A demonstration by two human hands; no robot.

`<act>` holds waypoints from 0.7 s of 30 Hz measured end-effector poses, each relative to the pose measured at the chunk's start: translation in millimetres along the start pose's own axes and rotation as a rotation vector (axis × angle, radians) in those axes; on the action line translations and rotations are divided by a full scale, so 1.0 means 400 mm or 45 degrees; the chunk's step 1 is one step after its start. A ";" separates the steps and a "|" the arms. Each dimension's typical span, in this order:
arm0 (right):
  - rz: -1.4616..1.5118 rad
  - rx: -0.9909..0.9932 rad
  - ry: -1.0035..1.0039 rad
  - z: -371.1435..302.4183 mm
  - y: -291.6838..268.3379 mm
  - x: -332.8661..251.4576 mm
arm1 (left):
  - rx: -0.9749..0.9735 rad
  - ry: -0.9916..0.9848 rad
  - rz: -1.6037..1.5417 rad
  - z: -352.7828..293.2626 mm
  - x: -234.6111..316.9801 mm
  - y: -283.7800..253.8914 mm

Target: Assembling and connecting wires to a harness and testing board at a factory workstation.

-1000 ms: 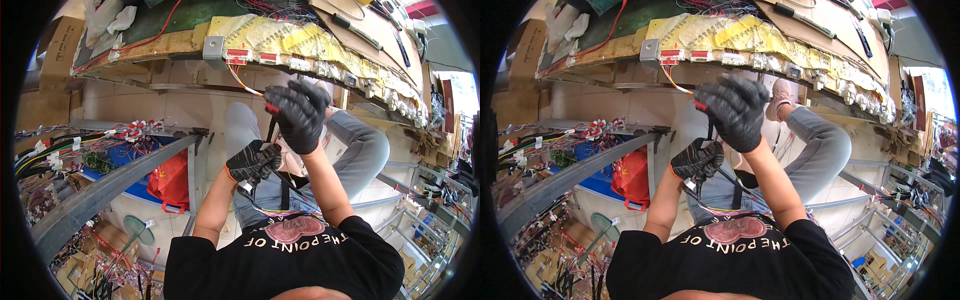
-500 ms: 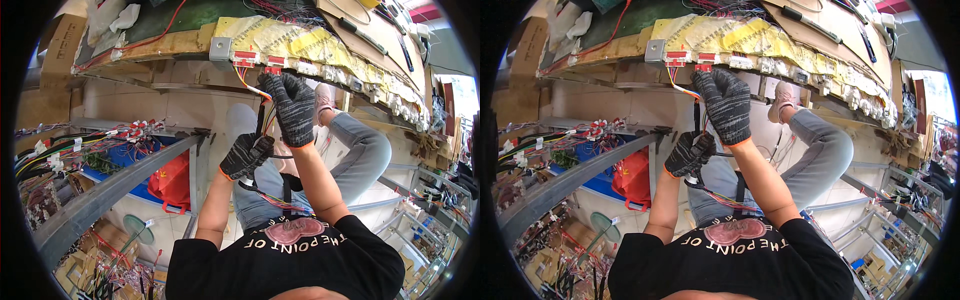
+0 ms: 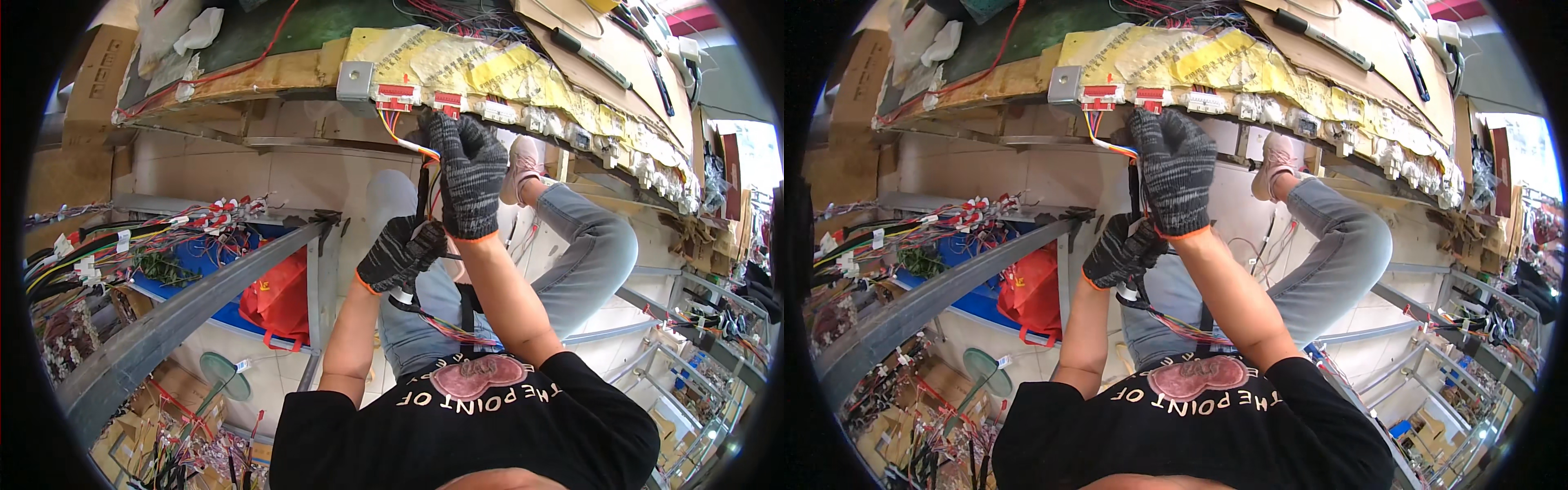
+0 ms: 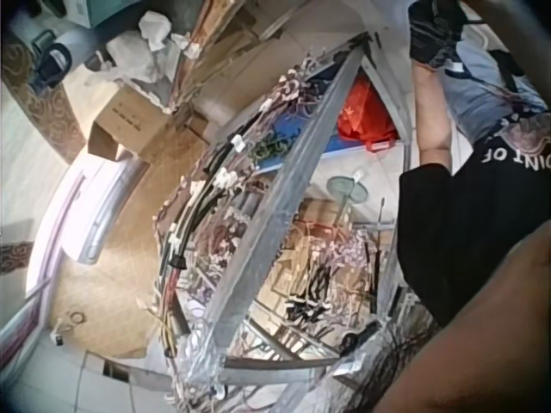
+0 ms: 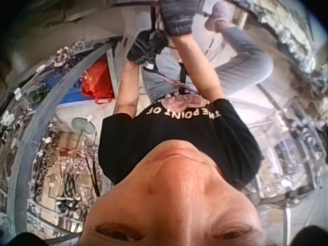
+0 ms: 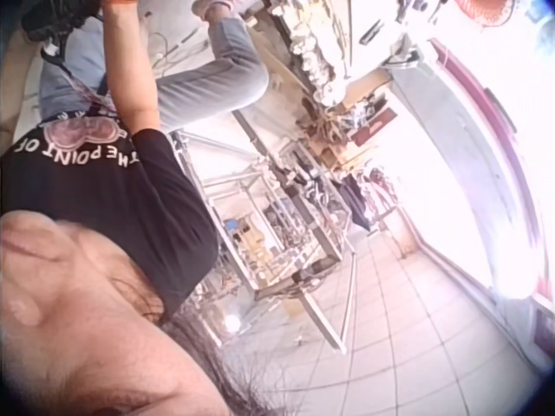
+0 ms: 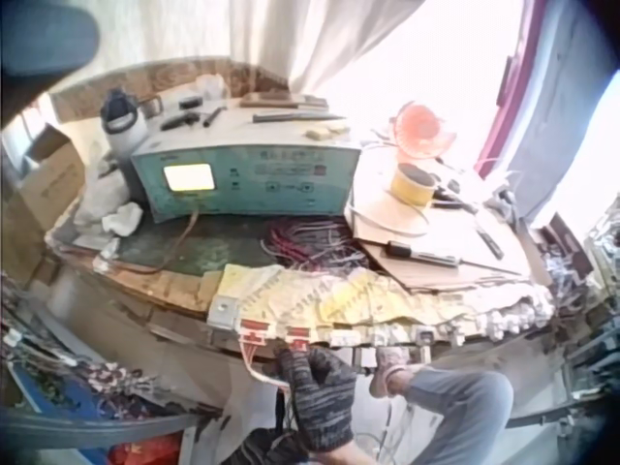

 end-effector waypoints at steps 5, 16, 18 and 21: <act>0.454 -0.031 0.051 -0.015 -0.063 0.043 | -0.067 -0.068 -0.042 -0.001 -0.007 0.004; 1.550 -0.680 1.058 -0.053 0.121 0.112 | -0.149 -0.064 -0.145 0.021 -0.018 0.021; 1.607 -0.592 1.146 -0.063 0.123 0.143 | -0.120 -0.012 -0.156 0.023 -0.012 0.015; 1.653 -0.426 0.954 -0.054 0.091 0.190 | -0.111 -0.066 -0.148 0.024 -0.029 -0.002</act>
Point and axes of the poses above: each hand's wrist, its own z-axis towards the middle knuckle, its own y-axis out of the palm, x = y × z, the point moved 9 cm from there along z, towards the middle knuckle
